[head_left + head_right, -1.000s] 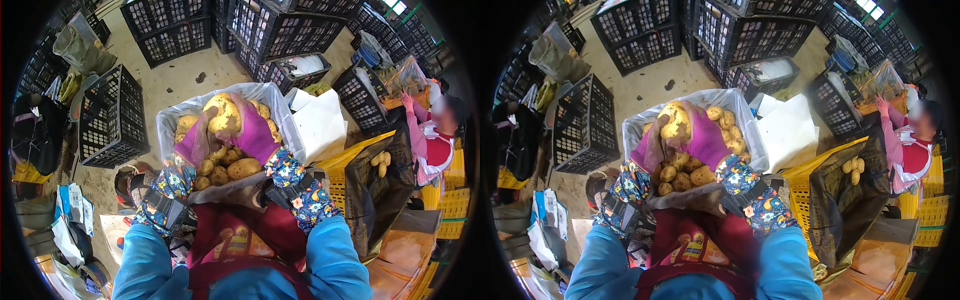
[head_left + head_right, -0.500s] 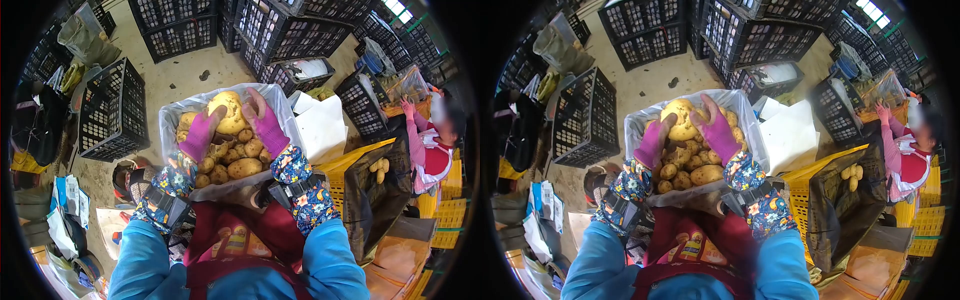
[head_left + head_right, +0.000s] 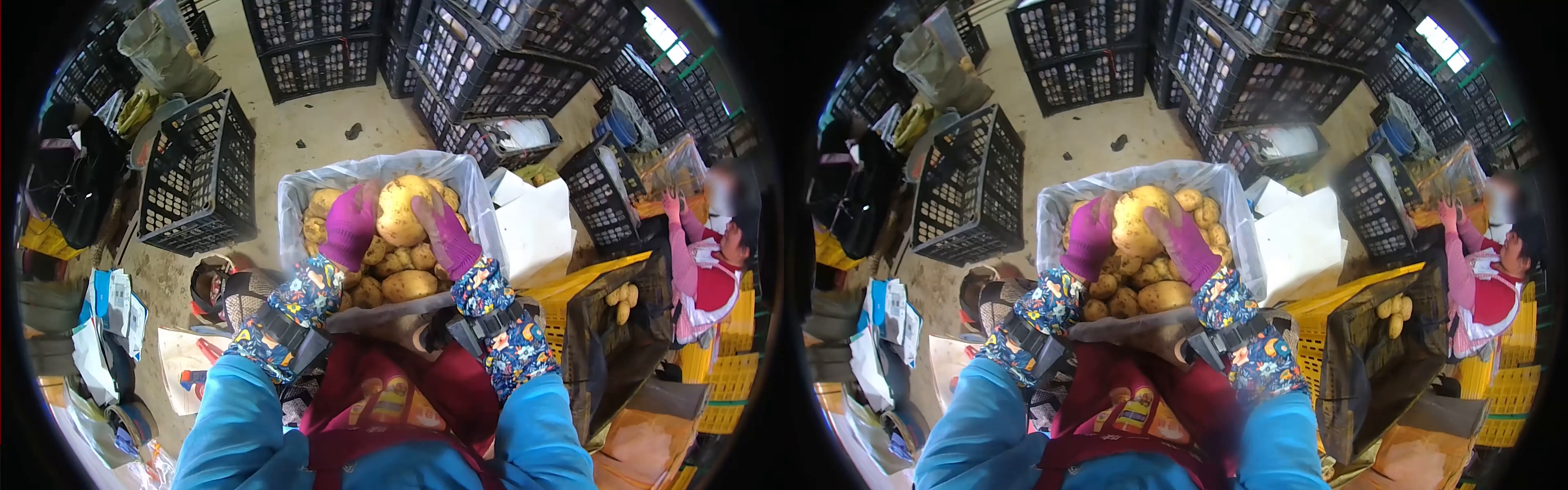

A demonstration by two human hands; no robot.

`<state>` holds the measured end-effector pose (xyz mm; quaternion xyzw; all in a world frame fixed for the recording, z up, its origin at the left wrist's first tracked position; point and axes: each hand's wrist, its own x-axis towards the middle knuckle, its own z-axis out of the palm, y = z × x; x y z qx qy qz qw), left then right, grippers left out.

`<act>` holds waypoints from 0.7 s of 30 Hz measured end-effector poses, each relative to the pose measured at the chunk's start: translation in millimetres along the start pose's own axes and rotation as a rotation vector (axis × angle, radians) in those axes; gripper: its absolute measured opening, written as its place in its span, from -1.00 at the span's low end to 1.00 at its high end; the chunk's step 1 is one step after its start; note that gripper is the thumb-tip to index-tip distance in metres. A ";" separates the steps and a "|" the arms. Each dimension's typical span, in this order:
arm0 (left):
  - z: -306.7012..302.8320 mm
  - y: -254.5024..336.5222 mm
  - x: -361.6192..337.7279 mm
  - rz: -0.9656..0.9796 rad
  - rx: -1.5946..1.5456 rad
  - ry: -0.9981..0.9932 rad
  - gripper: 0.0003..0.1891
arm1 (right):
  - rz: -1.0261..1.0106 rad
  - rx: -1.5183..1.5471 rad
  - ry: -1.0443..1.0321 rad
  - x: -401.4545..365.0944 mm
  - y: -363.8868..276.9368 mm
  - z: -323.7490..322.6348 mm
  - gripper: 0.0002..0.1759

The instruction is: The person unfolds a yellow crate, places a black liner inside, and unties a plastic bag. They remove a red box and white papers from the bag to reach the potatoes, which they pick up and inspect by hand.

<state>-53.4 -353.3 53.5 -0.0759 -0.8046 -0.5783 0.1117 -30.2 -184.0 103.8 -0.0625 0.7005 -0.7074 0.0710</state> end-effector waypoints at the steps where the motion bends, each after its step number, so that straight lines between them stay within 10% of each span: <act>1: 0.1 -5.2 0.2 0.068 0.065 0.038 -0.58 | -0.015 -0.081 0.037 1.1 1.5 -0.2 -0.37; 5: -12.6 12.2 -3.4 -0.231 -0.246 -0.023 -0.65 | -0.038 0.023 -0.054 2.0 11.8 6.9 -0.39; 9: -12.7 -9.6 1.2 -0.054 -0.096 -0.178 -0.63 | 0.056 0.159 0.011 8.6 28.6 -1.0 -0.42; 11: -31.8 51.9 -1.2 -0.595 -0.571 -0.238 -0.64 | 0.051 0.155 0.025 6.1 8.0 -2.2 -0.43; 21: -21.1 18.7 1.2 -0.563 -0.627 -0.265 -0.72 | -0.054 -0.028 0.095 9.7 12.2 0.2 -0.28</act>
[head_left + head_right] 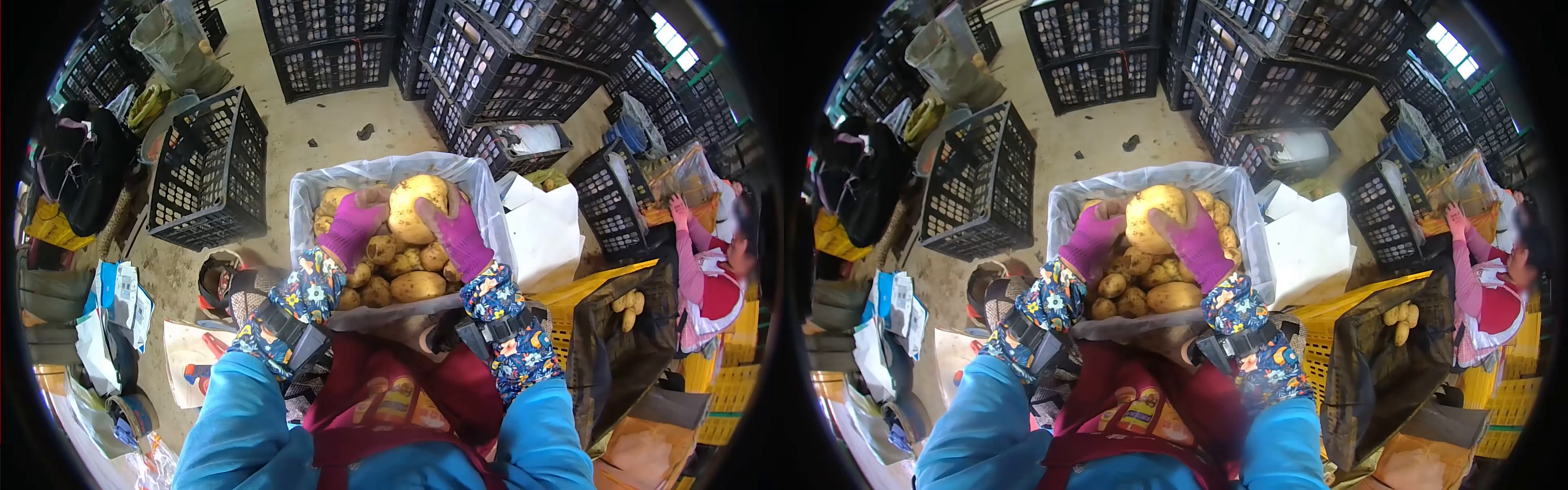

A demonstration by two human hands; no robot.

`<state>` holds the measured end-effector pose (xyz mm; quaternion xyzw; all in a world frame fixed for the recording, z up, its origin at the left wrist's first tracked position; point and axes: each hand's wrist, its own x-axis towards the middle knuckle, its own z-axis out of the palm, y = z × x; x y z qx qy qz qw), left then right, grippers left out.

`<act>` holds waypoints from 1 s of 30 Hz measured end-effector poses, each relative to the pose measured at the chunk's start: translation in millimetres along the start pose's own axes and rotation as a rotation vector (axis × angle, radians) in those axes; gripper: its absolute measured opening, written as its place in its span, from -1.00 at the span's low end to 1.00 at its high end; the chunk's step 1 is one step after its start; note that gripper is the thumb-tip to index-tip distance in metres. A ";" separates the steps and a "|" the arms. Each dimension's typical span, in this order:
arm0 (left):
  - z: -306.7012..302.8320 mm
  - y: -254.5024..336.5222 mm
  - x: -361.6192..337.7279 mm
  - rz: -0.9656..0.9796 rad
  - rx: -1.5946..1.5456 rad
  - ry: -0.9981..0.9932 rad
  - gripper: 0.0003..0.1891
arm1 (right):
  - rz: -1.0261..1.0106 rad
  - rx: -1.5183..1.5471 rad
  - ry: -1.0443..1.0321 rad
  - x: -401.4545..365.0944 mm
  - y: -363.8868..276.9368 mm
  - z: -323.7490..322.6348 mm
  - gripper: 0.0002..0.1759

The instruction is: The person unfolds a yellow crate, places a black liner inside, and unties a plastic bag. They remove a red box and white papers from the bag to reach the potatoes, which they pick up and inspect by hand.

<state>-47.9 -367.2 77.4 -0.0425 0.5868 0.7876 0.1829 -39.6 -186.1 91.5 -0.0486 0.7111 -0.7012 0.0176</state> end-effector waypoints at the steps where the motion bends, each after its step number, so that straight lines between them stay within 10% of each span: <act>1: -1.0 8.6 -0.2 -0.006 -0.030 -0.001 -0.70 | -0.099 -0.191 0.026 3.0 5.8 -3.5 -0.26; 7: 1.4 21.4 -18.5 -0.066 -0.124 -0.262 -0.39 | -0.298 -0.736 0.096 -5.1 -0.6 2.3 -0.20; 10: -2.6 18.4 -16.8 -0.072 -0.098 -0.226 -0.39 | -0.299 -0.294 -0.011 2.5 13.7 -13.7 -0.28; 16: 2.8 22.9 -18.6 -0.005 0.098 -0.212 -0.42 | -0.171 -0.391 -0.093 -6.0 -1.3 -16.1 -0.46; 19: -1.8 22.3 -16.0 0.038 0.004 -0.235 -0.45 | 0.162 -0.008 -0.105 -6.3 -8.0 -24.2 -0.54; 22: 0.2 30.1 -20.8 0.026 -0.051 -0.233 -0.48 | -0.117 0.111 -0.034 1.2 7.4 -20.1 -0.65; 27: 0.4 10.8 -10.1 0.217 0.215 -0.232 -0.43 | 0.189 0.191 0.097 6.1 2.4 -21.2 -0.66; 30: 0.5 12.3 -10.2 0.269 0.336 -0.199 -0.41 | -0.194 -0.114 -0.008 1.1 2.8 -11.6 -0.66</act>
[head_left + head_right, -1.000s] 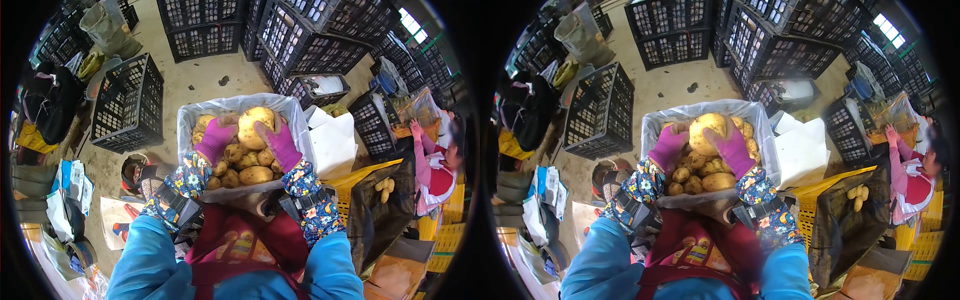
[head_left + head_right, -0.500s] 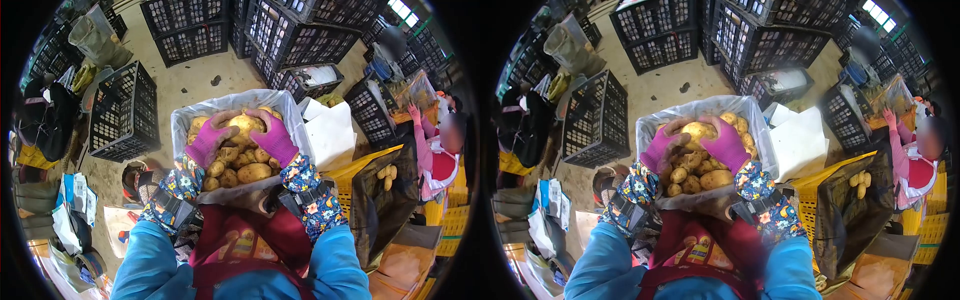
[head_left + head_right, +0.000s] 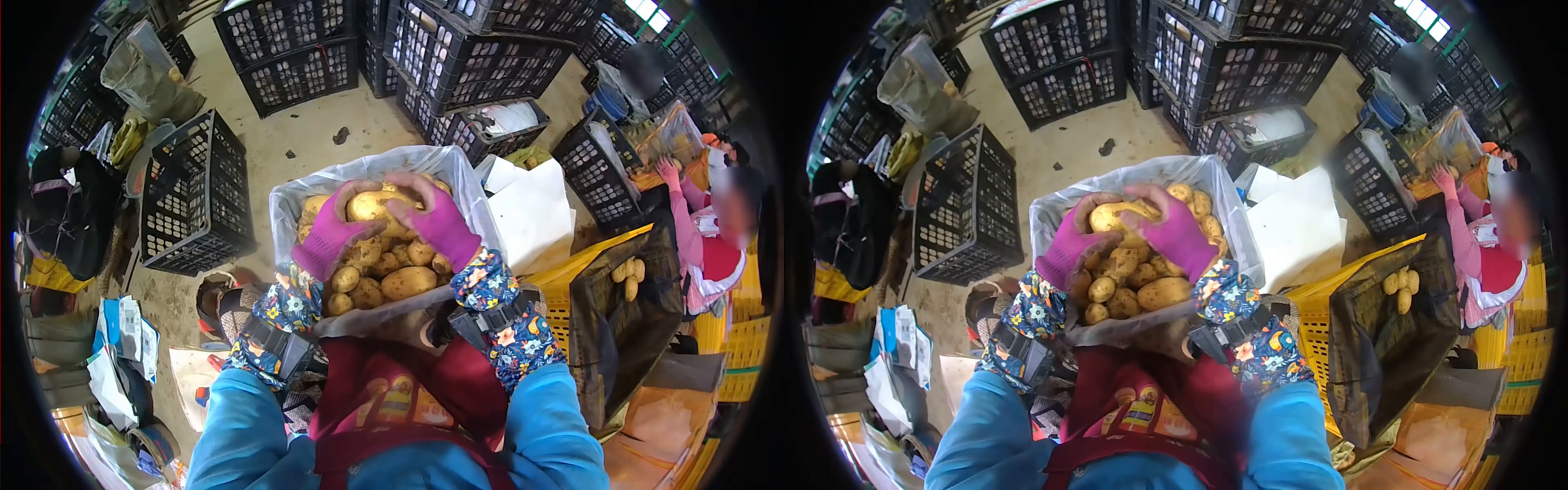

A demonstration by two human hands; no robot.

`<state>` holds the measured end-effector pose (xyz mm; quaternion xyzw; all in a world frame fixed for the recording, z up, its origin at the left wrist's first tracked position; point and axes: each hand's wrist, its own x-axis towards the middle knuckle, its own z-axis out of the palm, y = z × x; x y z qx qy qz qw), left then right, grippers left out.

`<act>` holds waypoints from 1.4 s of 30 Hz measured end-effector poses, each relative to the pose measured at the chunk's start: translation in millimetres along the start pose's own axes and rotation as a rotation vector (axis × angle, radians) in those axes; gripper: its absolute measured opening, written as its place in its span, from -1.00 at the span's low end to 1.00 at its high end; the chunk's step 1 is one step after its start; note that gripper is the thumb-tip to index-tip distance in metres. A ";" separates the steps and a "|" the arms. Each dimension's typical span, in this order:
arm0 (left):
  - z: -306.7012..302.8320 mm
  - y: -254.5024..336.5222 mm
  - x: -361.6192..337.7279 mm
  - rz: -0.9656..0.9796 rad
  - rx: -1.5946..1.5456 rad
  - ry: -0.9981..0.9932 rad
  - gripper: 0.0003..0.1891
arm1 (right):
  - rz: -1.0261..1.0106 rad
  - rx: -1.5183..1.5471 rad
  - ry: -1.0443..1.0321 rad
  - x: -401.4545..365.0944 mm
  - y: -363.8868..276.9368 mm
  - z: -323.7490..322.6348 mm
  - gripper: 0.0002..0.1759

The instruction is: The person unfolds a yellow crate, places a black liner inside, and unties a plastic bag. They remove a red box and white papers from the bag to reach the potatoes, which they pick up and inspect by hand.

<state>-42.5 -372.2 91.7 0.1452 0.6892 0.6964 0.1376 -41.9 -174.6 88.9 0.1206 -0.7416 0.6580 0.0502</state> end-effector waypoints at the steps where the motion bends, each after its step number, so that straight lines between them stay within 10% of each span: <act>1: -0.1 -1.1 0.4 0.005 -0.003 -0.007 -0.42 | -0.113 -0.137 -0.030 -2.5 -3.5 3.6 -0.67; 4: 1.7 -11.1 2.5 0.042 0.007 -0.088 -0.44 | 0.245 0.042 0.072 7.5 25.0 -0.1 -0.67; 8: 16.9 18.0 -0.6 -0.222 -0.323 -0.031 -0.50 | -0.066 0.139 -0.163 -9.0 7.3 -4.4 -0.24; 10: 12.2 5.1 2.1 0.072 -0.126 -0.129 -0.51 | 0.170 0.227 -0.015 -22.5 -10.0 -35.9 -0.29; 13: 2.8 8.6 -9.9 -0.171 -0.243 -0.051 -0.34 | 0.319 0.210 0.139 -62.5 -76.1 -99.9 -0.44; 14: -13.0 -19.5 -10.4 -0.119 -0.251 -0.036 -0.47 | -0.169 -0.663 0.156 -104.5 -53.7 -153.4 -0.54; 16: -22.1 -27.3 -13.8 -0.223 -0.208 0.074 -0.40 | -0.139 -1.420 0.343 -160.0 -103.1 -223.7 -0.54; 20: -21.0 -11.3 -21.8 -0.338 -0.418 0.220 -0.37 | 0.161 -0.926 0.819 -236.1 -136.2 -330.7 -0.48; 23: -30.1 -16.0 -21.9 -0.308 -0.477 0.254 -0.39 | 0.400 -1.300 0.642 -270.7 -103.1 -390.9 -0.51; 26: -28.3 -10.3 -26.1 -0.248 -0.612 0.322 -0.56 | 0.293 -0.883 0.581 -157.1 -109.2 -238.0 -0.56; 29: -30.7 -14.4 -18.4 -0.295 -0.592 0.292 -0.55 | 0.179 -0.878 -0.034 -76.2 -35.2 -157.1 -0.51; 33: -28.5 -20.5 -17.1 -0.293 -0.487 0.279 -0.37 | 0.718 -1.263 -0.697 -5.7 93.1 -82.0 -0.23; 35: -29.0 -18.6 -17.3 -0.290 -0.437 0.288 -0.36 | 0.623 -1.336 -0.687 -15.5 207.2 -105.7 -0.16; 42: -22.0 -17.5 -17.1 -0.388 -0.434 0.227 -0.33 | 0.581 -0.822 -0.543 -2.0 165.8 -103.2 -0.09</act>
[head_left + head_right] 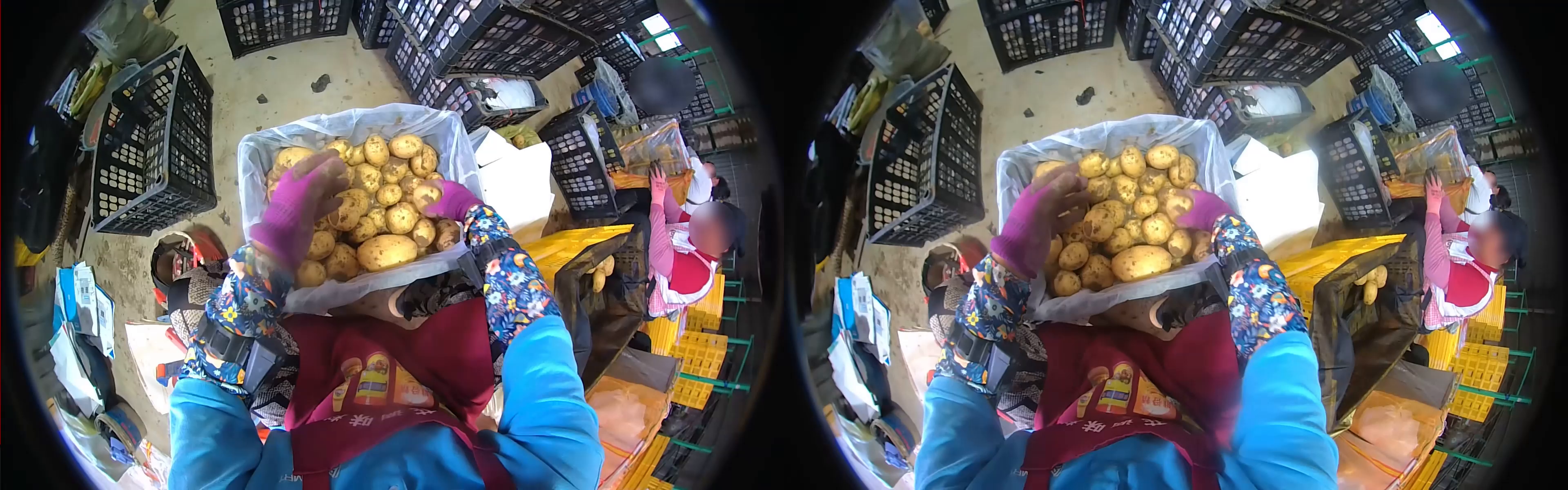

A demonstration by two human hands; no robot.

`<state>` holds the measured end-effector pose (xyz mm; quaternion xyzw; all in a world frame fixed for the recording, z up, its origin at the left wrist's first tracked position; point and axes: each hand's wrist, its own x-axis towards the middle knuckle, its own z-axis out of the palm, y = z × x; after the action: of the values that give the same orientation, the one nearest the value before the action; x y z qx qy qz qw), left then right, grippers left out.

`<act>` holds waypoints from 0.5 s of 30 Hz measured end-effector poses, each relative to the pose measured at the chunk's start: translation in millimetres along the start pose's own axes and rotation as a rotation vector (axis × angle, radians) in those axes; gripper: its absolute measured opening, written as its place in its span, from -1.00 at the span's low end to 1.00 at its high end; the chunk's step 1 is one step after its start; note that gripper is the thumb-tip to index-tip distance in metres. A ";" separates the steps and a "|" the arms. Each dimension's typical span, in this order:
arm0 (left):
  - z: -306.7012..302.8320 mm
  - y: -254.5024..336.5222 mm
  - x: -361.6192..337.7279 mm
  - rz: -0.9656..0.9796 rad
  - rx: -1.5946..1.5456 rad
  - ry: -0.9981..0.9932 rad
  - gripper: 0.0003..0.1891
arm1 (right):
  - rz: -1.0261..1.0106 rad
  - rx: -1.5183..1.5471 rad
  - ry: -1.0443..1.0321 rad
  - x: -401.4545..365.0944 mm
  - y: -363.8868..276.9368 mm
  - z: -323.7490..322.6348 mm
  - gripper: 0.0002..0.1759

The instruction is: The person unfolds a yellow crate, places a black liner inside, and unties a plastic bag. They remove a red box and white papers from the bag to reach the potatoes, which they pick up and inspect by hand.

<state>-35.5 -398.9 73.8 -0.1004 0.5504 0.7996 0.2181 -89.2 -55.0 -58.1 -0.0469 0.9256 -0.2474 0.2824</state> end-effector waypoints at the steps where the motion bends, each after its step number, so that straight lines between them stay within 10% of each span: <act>1: 7.1 0.9 -3.5 -0.050 -0.002 -0.013 -0.34 | -0.120 0.180 0.048 -2.5 -9.3 -3.3 -0.16; 5: 26.8 -16.9 -3.6 -0.205 0.031 -0.097 -0.36 | -0.628 0.130 0.164 -55.1 -119.9 -36.2 -0.21; 13: 39.7 -19.2 -1.0 -0.016 -0.152 -0.472 -0.42 | -0.591 0.043 0.634 -92.9 -177.1 -21.5 -0.44; 15: 45.5 -10.5 -5.4 0.006 -0.053 -0.418 -0.41 | -0.543 0.525 0.604 -86.9 -179.9 -28.7 -0.58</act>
<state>-22.3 -355.0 84.2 0.0636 0.4724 0.8178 0.3224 -41.8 -180.1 93.1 -0.1399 0.8269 -0.5399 -0.0717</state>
